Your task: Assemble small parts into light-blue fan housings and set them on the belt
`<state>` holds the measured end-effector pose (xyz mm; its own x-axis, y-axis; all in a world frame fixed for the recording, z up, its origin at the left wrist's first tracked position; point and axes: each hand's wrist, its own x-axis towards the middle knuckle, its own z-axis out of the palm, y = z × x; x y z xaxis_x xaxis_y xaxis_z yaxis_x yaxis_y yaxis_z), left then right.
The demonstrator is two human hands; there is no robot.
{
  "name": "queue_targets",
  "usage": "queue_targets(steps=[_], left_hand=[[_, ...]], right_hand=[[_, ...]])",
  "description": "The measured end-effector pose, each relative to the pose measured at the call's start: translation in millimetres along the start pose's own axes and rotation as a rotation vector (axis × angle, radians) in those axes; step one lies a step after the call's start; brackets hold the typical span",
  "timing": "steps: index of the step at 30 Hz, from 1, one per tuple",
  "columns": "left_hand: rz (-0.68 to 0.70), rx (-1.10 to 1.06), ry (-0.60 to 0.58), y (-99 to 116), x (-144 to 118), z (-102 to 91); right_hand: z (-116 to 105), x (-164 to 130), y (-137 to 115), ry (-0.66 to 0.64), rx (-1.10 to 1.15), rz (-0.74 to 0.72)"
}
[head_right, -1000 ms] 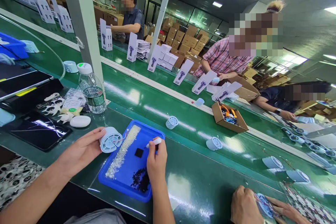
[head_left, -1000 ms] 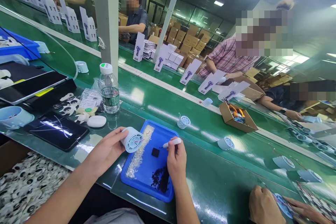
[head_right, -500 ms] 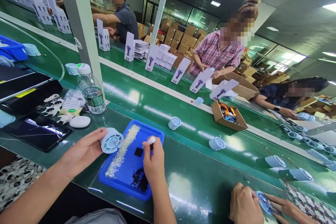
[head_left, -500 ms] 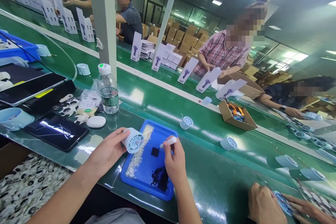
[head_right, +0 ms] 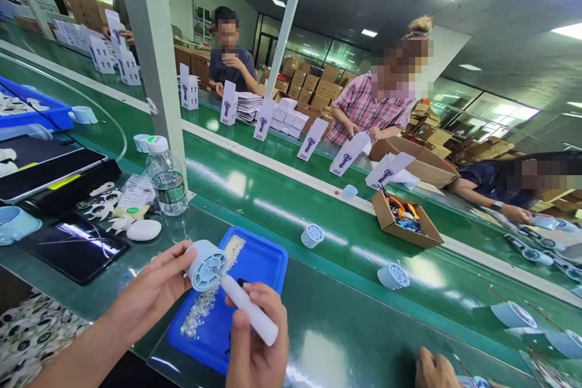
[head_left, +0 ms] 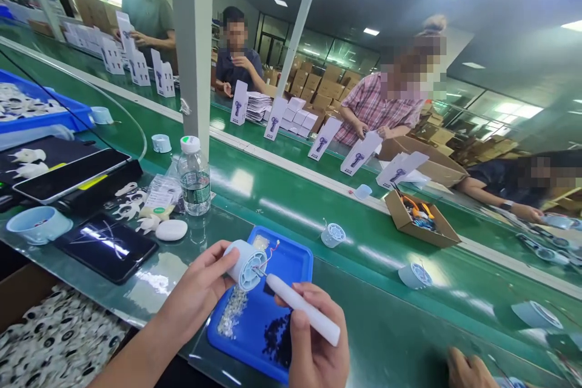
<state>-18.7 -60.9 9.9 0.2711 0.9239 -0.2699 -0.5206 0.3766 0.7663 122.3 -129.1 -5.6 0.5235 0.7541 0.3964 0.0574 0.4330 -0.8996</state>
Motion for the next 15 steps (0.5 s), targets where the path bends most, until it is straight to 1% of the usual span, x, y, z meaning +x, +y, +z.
queue_targets(steps=[6, 10, 13, 15], left_hand=[[0.031, 0.045, -0.028, -1, -3, 9.9], [-0.023, 0.062, -0.055, -2, -4, 12.2], [-0.048, 0.097, -0.048, -1, -1, 14.4], [0.016, 0.140, 0.025, 0, 3, 17.4]], right_hand=[[5, -1, 2, -0.001, 0.032, 0.033], [0, 0, 11, -0.018, 0.029, -0.021], [-7, 1, 21, -0.022, -0.096, -0.062], [-7, -2, 25, -0.041, -0.264, -0.005]])
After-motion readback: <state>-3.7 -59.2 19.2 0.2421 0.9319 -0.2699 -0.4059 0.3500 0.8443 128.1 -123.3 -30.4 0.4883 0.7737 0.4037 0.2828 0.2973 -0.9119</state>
